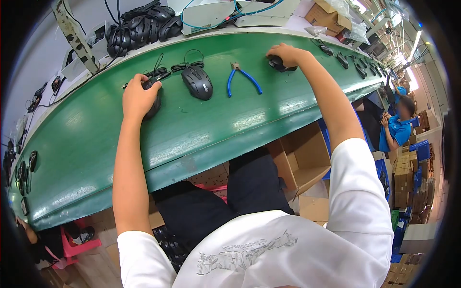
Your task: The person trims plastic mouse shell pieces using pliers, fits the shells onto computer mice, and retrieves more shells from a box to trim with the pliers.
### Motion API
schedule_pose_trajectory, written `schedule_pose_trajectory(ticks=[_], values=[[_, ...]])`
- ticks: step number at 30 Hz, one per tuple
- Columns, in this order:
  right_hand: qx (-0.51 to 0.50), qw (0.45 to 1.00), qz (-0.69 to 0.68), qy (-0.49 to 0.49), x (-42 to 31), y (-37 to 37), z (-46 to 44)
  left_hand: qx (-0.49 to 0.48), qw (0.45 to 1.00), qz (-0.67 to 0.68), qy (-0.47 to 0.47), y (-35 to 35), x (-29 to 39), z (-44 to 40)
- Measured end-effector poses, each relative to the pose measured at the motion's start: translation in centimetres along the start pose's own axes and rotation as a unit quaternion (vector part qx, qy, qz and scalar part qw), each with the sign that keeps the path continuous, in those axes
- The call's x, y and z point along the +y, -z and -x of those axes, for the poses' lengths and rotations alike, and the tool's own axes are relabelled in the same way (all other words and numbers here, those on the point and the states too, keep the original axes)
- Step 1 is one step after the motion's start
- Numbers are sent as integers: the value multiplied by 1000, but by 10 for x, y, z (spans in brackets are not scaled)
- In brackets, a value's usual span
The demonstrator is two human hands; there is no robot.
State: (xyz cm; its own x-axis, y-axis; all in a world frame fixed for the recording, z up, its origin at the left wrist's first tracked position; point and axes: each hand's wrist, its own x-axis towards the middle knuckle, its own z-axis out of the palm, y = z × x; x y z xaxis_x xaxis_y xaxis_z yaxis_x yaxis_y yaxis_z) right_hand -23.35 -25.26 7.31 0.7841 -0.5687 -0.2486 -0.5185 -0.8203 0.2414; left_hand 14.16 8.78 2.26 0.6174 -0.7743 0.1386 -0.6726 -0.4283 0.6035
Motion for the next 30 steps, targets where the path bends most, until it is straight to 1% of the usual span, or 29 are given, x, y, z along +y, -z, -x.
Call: schedule_pose_trajectory(ticks=[3, 7, 13, 17, 18, 22, 23, 27, 30], values=[[-15, 1000, -14, 13, 8, 0, -3, 0, 1000, 1, -5, -3, 0, 0], [-85, 994, -52, -49, -4, 19, -10, 4, 1000, 4, -7, -1, 3, 3], [-51, 993, -95, -58, -25, 28, -26, -9, 1000, 0, -2, -2, 4, 2], [18, 989, -125, -74, -35, 16, -39, -1, 1000, 9, -13, -3, 1, 1], [17, 989, -125, -72, -36, 14, -42, 0, 1000, 9, -11, -3, 0, 1], [78, 986, -135, -56, -34, 7, -42, 0, 1000, -2, -15, -4, 3, 1], [77, 986, -136, -58, -31, 6, -39, -2, 1000, -2, -17, -5, 4, 1], [261, 946, -187, -44, -8, 15, -26, 3, 1000, 12, -24, -5, 1, 1], [237, 958, -161, -21, 0, 23, 14, -2, 1000, 10, -27, -8, 0, 0]])
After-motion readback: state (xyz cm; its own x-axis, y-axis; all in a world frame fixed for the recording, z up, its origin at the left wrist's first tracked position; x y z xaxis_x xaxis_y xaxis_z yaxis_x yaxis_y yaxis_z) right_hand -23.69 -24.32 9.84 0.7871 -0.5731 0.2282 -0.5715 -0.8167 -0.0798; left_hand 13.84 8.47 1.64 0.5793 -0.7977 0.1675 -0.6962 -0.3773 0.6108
